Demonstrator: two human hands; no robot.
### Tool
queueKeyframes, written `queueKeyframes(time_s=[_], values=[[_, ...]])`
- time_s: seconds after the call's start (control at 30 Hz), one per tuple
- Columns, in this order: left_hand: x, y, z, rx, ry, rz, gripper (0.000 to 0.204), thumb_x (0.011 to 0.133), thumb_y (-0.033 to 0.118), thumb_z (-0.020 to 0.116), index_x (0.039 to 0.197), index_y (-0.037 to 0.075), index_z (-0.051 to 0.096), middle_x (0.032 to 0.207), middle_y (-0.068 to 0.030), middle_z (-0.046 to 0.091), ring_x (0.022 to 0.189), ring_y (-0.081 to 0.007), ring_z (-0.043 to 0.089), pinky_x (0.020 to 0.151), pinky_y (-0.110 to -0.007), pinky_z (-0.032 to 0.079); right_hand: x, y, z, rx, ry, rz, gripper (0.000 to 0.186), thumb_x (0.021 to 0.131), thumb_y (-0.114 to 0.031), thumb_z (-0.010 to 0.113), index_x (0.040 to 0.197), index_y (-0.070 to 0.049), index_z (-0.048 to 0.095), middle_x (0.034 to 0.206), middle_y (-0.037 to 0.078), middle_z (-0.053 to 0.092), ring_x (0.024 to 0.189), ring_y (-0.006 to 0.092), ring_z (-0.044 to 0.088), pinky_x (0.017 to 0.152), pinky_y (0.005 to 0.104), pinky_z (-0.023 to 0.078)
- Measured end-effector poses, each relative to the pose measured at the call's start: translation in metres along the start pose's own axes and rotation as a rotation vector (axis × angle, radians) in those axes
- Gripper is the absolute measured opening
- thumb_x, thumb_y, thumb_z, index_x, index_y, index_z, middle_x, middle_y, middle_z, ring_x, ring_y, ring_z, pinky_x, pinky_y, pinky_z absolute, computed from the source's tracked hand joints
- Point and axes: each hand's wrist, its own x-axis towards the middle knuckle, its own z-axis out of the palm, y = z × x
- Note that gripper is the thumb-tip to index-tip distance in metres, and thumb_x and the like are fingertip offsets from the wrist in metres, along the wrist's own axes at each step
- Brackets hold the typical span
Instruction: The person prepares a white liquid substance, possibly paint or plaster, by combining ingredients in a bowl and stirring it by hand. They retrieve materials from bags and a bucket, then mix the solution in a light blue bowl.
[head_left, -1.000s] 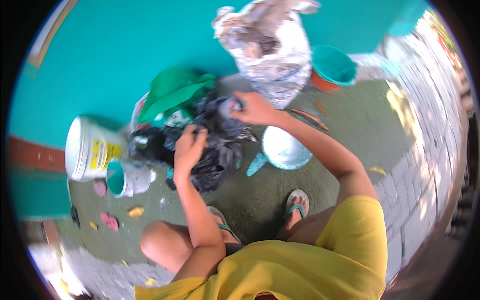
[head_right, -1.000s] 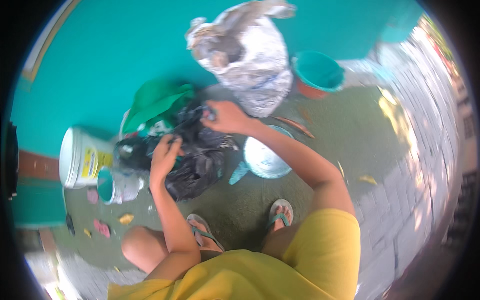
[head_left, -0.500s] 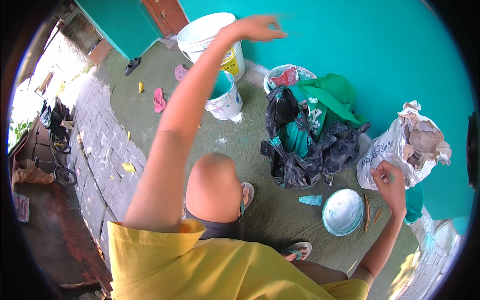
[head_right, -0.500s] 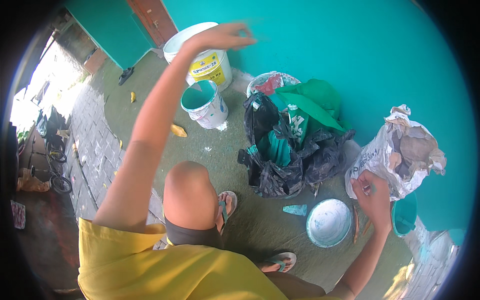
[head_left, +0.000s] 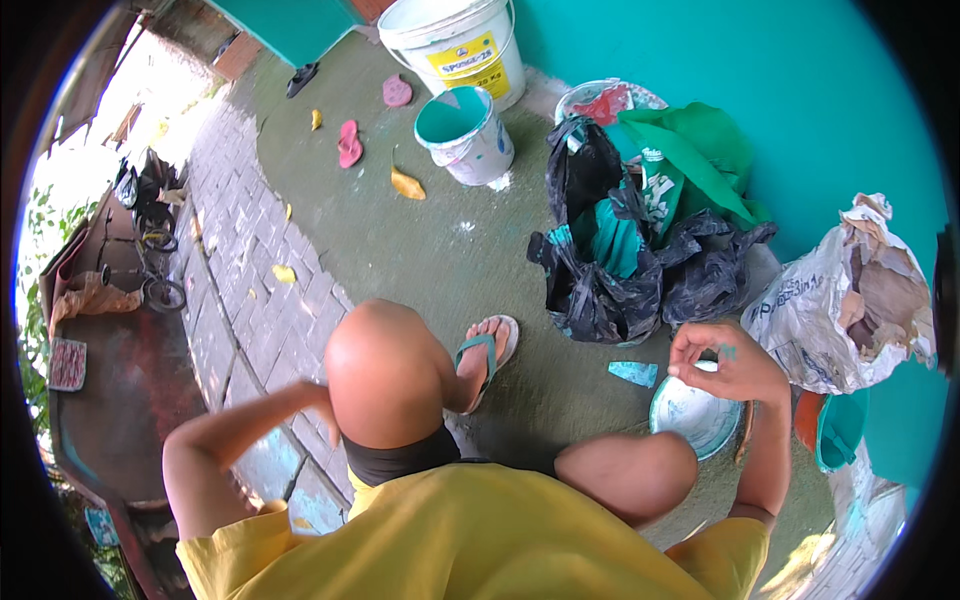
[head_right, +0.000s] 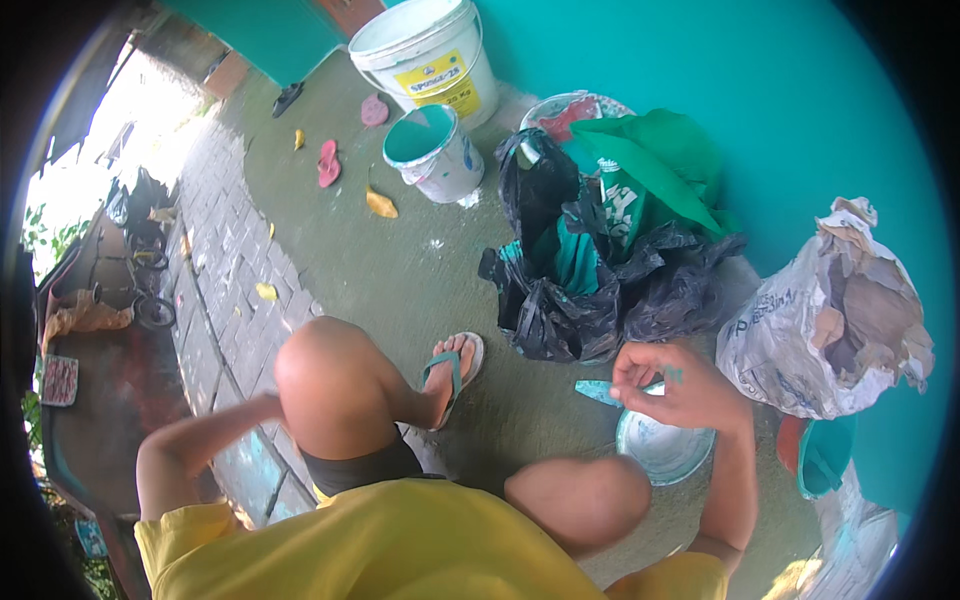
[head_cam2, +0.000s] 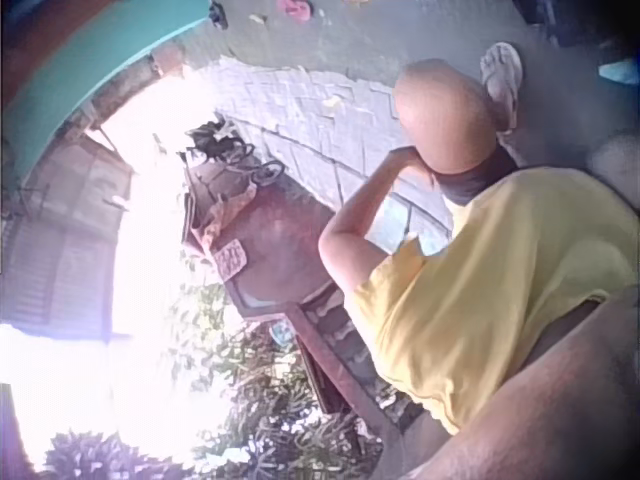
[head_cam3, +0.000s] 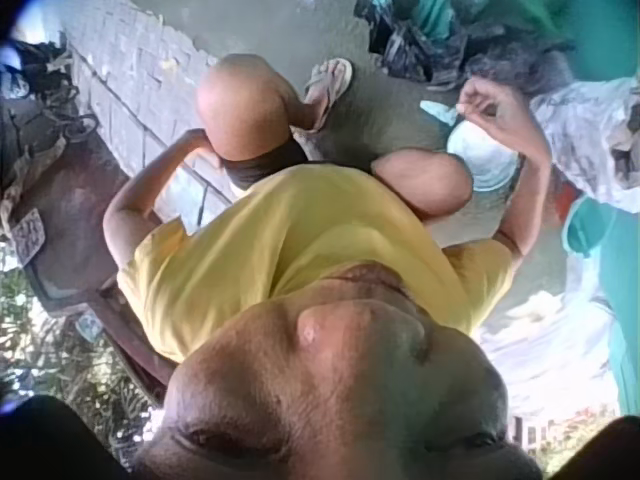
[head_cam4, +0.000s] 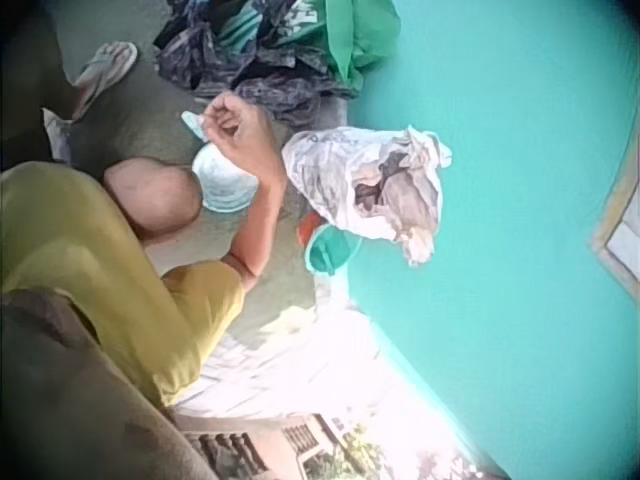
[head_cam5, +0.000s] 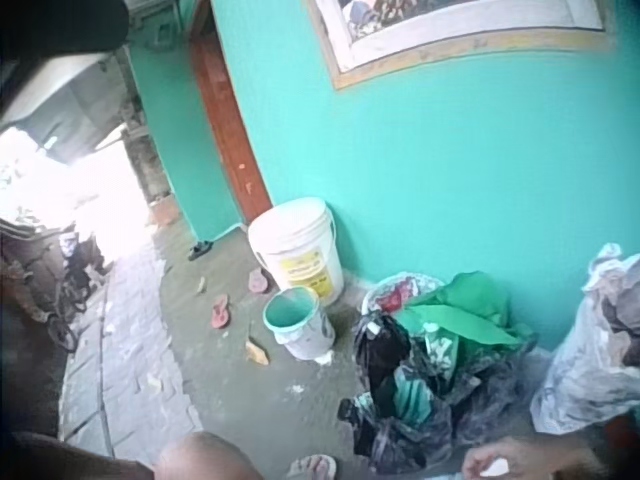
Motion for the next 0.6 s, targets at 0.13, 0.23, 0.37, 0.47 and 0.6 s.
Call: queueKeyframes(time_s=[0.13,0.23,0.37,0.47,0.6], values=[[-0.041,0.047,0.03,-0.749,-0.081,0.158,0.096,0.065,0.043,0.085,0.139,0.005,0.038,0.138,-0.0128,0.049,0.13,-0.0254,0.043,0.108,-0.038,0.034,0.016,0.005,0.007,0.125,-0.004,-0.038,0.016,0.08,-0.009,0.072,0.08,-0.002,0.058,0.076,0.004,0.063,0.073,0.0123,0.062,0.068,0.0278,0.049],[-0.036,0.011,0.028,-0.793,0.347,0.241,0.084,0.062,0.029,0.089,0.131,0.003,0.048,0.132,-0.0147,0.053,0.123,-0.0242,0.048,0.105,-0.037,0.037,0.035,-0.007,-0.003,0.135,-0.045,-0.057,0.012,0.083,-0.01,0.069,0.086,-0.001,0.061,0.078,0.005,0.065,0.075,0.0116,0.063,0.069,0.0273,0.049],[-0.04,-0.106,-0.075,-0.741,0.491,0.08,0.034,0.086,0.016,0.065,0.118,0.006,0.062,0.116,-0.0131,0.064,0.113,-0.0221,0.057,0.098,-0.037,0.043,0.077,-0.044,-0.011,0.284,-0.022,0.037,0.015,0.086,-0.011,0.065,0.095,0.001,0.063,0.083,0.008,0.068,0.079,0.0136,0.065,0.072,0.0269,0.05],[-0.059,-0.253,-0.189,-0.594,1.067,0.015,0.044,0.093,0.032,0.043,0.126,0.006,0.055,0.128,-0.0087,0.055,0.12,-0.023,0.048,0.102,-0.038,0.037,0.113,-0.064,-0.018,0.241,0.069,0.044,0.018,0.086,-0.011,0.066,0.099,0.0,0.062,0.083,0.007,0.068,0.079,0.0134,0.065,0.073,0.0276,0.05],[-0.079,-0.403,-0.391,-1.16,1.431,0.062,0.073,0.09,0.064,0.037,0.138,0.009,0.043,0.139,-0.013,0.045,0.133,-0.0281,0.035,0.107,-0.051,0.027,0.16,-0.101,-0.022,0.208,0.127,0.184,0.02,0.083,-0.009,0.069,0.099,-0.001,0.06,0.089,0.007,0.067,0.083,0.013,0.064,0.075,0.0275,0.049]])
